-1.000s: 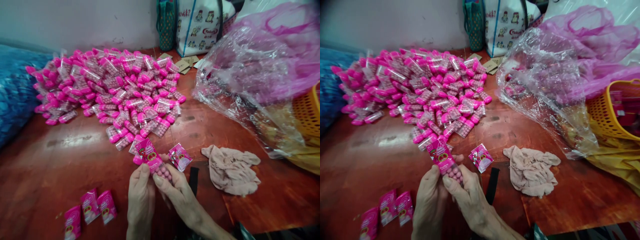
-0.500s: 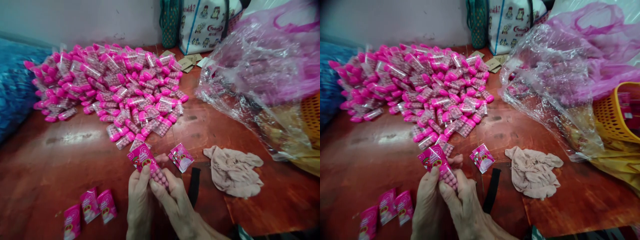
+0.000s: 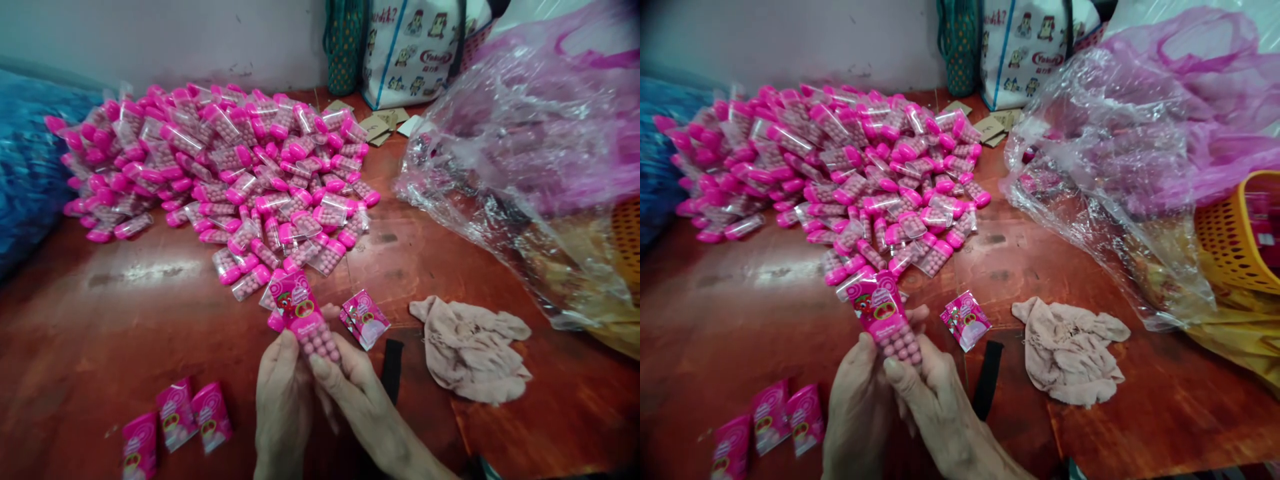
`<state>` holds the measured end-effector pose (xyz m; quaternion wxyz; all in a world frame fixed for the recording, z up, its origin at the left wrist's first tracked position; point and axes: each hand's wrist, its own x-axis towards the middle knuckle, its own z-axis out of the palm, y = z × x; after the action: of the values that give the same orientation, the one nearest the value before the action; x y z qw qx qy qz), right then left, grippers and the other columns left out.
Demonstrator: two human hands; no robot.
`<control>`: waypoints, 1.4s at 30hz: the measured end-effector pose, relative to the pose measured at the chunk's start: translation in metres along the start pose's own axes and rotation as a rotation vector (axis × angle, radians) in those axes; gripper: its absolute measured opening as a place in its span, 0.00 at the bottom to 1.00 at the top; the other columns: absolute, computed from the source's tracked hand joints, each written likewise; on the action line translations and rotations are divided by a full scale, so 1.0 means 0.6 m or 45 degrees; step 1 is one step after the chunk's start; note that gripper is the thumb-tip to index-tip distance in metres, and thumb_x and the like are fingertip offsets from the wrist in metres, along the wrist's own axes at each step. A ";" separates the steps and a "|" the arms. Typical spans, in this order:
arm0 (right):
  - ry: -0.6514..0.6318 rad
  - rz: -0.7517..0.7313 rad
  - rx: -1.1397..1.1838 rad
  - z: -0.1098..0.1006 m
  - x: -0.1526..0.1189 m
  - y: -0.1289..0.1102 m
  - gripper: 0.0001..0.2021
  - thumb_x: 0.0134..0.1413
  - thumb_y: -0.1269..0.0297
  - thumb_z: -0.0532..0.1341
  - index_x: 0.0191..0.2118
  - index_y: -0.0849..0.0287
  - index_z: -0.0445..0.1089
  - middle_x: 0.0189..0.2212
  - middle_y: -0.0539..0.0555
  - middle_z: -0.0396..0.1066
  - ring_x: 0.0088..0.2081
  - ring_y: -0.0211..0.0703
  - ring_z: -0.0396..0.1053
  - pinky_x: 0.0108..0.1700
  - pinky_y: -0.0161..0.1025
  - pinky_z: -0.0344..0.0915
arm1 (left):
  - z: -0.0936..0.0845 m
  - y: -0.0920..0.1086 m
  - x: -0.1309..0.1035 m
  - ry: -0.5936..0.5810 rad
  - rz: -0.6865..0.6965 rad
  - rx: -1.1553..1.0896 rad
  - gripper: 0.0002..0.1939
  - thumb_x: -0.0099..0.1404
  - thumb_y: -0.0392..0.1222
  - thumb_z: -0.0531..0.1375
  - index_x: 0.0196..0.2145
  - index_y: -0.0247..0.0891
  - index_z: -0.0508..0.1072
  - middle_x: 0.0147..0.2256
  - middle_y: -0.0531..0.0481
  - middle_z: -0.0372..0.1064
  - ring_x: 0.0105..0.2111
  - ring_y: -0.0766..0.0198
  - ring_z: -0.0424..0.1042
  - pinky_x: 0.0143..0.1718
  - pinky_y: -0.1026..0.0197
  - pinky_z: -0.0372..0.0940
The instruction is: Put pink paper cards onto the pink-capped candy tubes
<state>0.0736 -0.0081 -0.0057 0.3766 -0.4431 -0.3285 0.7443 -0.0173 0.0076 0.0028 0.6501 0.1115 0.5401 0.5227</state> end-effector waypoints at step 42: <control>0.424 -0.171 -0.144 -0.034 0.019 -0.002 0.06 0.49 0.62 0.62 0.30 0.60 0.71 0.27 0.50 0.70 0.27 0.37 0.65 0.28 0.33 0.62 | 0.007 -0.024 -0.010 -0.113 0.201 0.462 0.05 0.58 0.38 0.59 0.34 0.36 0.70 0.18 0.57 0.61 0.15 0.72 0.59 0.14 0.70 0.55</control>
<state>0.0890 0.0051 -0.0176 0.4492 -0.5577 -0.3317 0.6141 -0.0049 -0.0017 -0.0020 0.5994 0.2917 0.5860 0.4607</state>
